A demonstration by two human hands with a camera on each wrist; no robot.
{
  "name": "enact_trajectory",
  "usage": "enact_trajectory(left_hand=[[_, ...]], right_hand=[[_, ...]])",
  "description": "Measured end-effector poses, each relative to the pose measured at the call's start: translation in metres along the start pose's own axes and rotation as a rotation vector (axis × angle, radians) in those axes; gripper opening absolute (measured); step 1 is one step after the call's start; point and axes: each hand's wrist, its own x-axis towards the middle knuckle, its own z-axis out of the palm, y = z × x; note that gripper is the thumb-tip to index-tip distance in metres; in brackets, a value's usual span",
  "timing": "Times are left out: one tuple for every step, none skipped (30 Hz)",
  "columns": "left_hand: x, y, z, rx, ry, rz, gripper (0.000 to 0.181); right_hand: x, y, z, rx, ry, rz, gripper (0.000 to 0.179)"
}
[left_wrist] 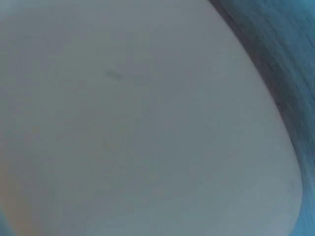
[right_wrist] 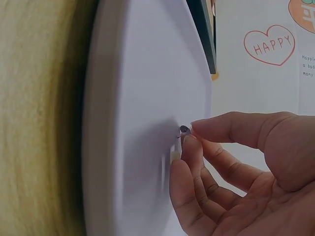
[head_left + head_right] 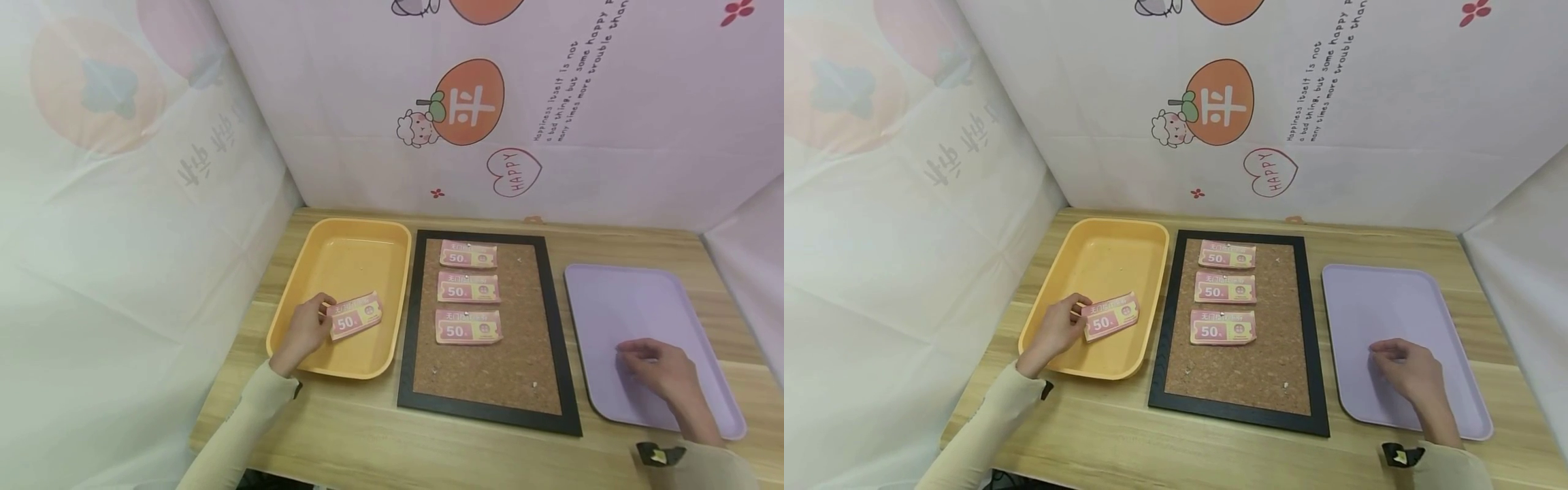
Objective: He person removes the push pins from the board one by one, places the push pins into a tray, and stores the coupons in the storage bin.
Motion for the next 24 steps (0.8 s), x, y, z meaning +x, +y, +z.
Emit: enact_trajectory(left_hand=[[0.000, -0.001, 0.000, -0.001, 0.002, 0.002, 0.029], [0.000, -0.001, 0.000, -0.004, 0.004, 0.005, 0.029], [0.000, -0.001, 0.000, -0.008, 0.005, 0.004, 0.029], [0.000, -0.002, 0.000, -0.009, 0.004, 0.006, 0.029], [0.000, -0.002, 0.000, -0.011, 0.002, 0.007, 0.030], [-0.001, -0.003, -0.001, -0.013, -0.001, 0.006, 0.030], [-0.001, -0.003, -0.001, -0.014, -0.003, 0.002, 0.031], [-0.002, -0.002, -0.002, -0.012, -0.005, -0.003, 0.031], [-0.003, -0.002, -0.003, -0.011, -0.008, -0.009, 0.031], [-0.004, -0.002, -0.004, -0.011, -0.010, -0.013, 0.032], [-0.005, -0.001, -0.005, -0.010, -0.009, -0.016, 0.032], [-0.006, -0.001, -0.006, -0.006, -0.005, -0.019, 0.032], [-0.006, 0.000, -0.007, -0.003, -0.001, -0.018, 0.032], [-0.007, 0.000, -0.008, -0.002, 0.002, -0.013, 0.032], [-0.008, 0.000, -0.010, 0.000, 0.007, -0.008, 0.032], [-0.008, 0.001, -0.011, 0.005, 0.013, -0.002, 0.031], [-0.009, 0.001, -0.012, 0.014, 0.020, 0.004, 0.031], [-0.009, 0.002, -0.013, 0.018, 0.026, 0.008, 0.031], [-0.010, 0.003, -0.014, 0.023, 0.028, 0.014, 0.030], [-0.010, 0.004, -0.015, 0.032, 0.035, 0.019, 0.030], [-0.011, 0.005, -0.016, 0.039, 0.043, 0.021, 0.030], [-0.011, 0.007, -0.017, 0.043, 0.048, 0.028, 0.030], [-0.011, 0.009, -0.018, 0.048, 0.052, 0.033, 0.030], [-0.012, 0.011, -0.020, 0.050, 0.055, 0.039, 0.030]], right_hand=[[0.000, 0.000, 0.000, -0.003, -0.003, 0.004, 0.036], [0.001, 0.000, -0.001, -0.003, -0.005, 0.006, 0.037], [0.001, 0.000, -0.001, -0.005, -0.007, 0.007, 0.037], [0.001, 0.000, -0.001, -0.004, -0.005, 0.005, 0.037], [0.001, -0.001, -0.002, -0.005, -0.004, 0.001, 0.037], [0.001, -0.001, -0.003, -0.005, -0.001, -0.002, 0.037], [0.001, -0.002, -0.003, -0.004, 0.003, -0.006, 0.037], [0.001, -0.002, -0.004, -0.003, 0.006, -0.010, 0.037], [0.001, -0.002, -0.005, -0.001, 0.010, -0.013, 0.038], [0.001, -0.003, -0.006, -0.002, 0.014, -0.016, 0.038], [0.001, -0.003, -0.006, -0.004, 0.019, -0.019, 0.038], [0.000, -0.004, -0.007, 0.000, 0.022, -0.023, 0.038], [0.000, -0.006, -0.007, 0.001, 0.026, -0.029, 0.038], [0.000, -0.008, -0.008, 0.003, 0.029, -0.036, 0.038], [-0.001, -0.010, -0.008, 0.004, 0.031, -0.041, 0.038], [-0.001, -0.012, -0.008, 0.005, 0.030, -0.047, 0.038], [-0.002, -0.015, -0.008, 0.008, 0.032, -0.057, 0.037], [-0.003, -0.018, -0.007, 0.008, 0.033, -0.067, 0.037], [-0.003, -0.021, -0.007, 0.006, 0.034, -0.076, 0.037], [-0.004, -0.024, -0.007, 0.004, 0.030, -0.083, 0.036], [-0.004, -0.028, -0.007, -0.001, 0.028, -0.092, 0.036], [-0.004, -0.031, -0.006, -0.007, 0.025, -0.101, 0.036], [-0.004, -0.035, -0.007, -0.016, 0.023, -0.109, 0.036], [-0.004, -0.039, -0.007, -0.027, 0.020, -0.117, 0.036]])
